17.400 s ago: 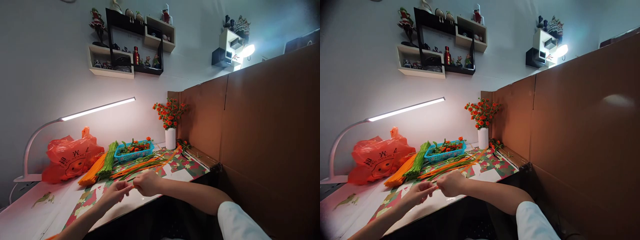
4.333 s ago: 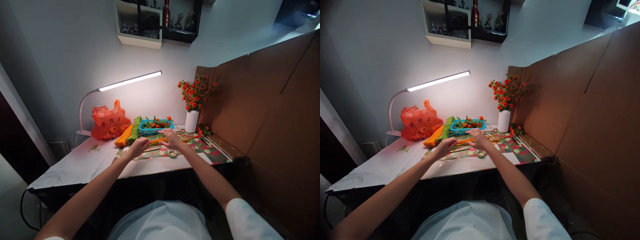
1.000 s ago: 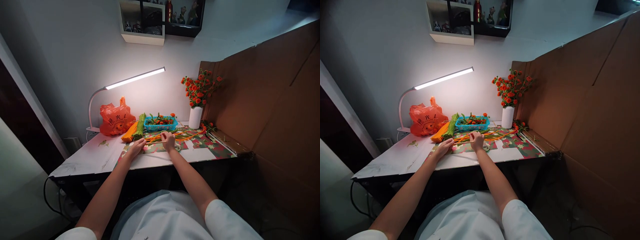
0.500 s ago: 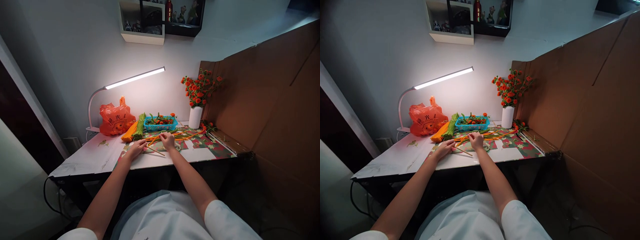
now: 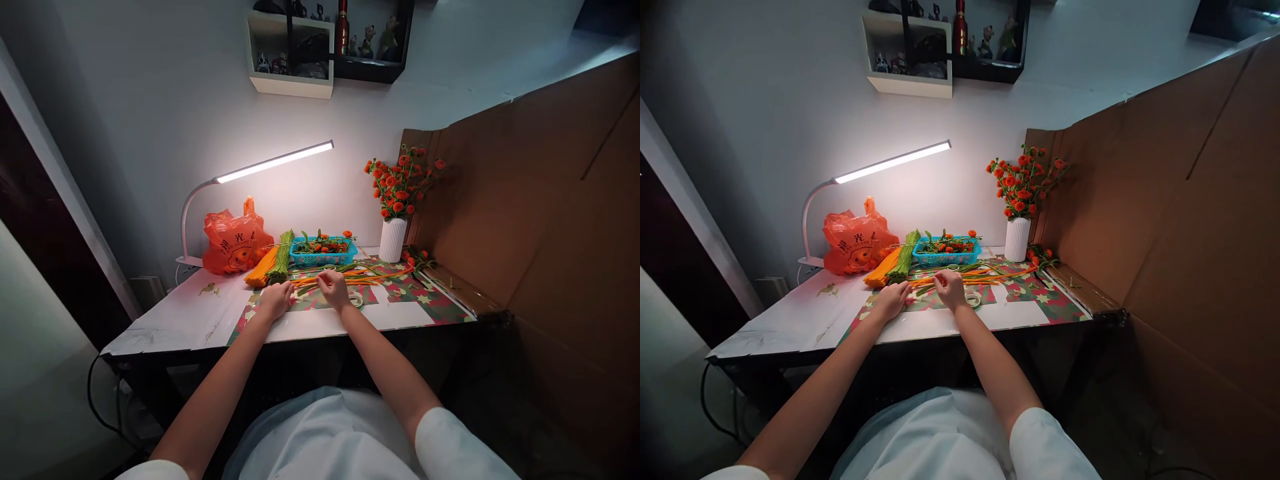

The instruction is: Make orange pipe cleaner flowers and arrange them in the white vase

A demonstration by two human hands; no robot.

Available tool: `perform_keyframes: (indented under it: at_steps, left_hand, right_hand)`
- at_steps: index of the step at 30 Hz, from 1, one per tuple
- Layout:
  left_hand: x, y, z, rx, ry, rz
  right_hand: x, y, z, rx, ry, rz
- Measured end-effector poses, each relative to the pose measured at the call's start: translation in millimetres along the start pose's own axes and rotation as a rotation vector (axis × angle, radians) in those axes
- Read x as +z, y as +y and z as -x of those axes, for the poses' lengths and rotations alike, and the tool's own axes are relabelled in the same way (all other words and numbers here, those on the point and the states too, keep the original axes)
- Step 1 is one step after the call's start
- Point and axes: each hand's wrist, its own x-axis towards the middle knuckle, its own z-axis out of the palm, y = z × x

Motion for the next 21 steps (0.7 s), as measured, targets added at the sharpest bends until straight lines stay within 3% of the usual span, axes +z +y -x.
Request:
perform_keyframes:
  at_steps: [8, 16, 21]
  left_hand:
    - [3.8, 3.0, -0.6, 0.003, 0.044, 0.055]
    - [10.2, 4.0, -3.2, 0.11, 0.133, 0.054]
    - [17.9, -0.1, -4.8, 0.016, 0.13, 0.349]
  right_hand:
    - [6.7, -5.4, 2.0, 0.081, -0.223, -0.114]
    - [19.3, -8.8, -5.3, 0.043, -0.171, -0.065]
    - [24.6, -8.8, -3.3, 0.05, -0.184, -0.154]
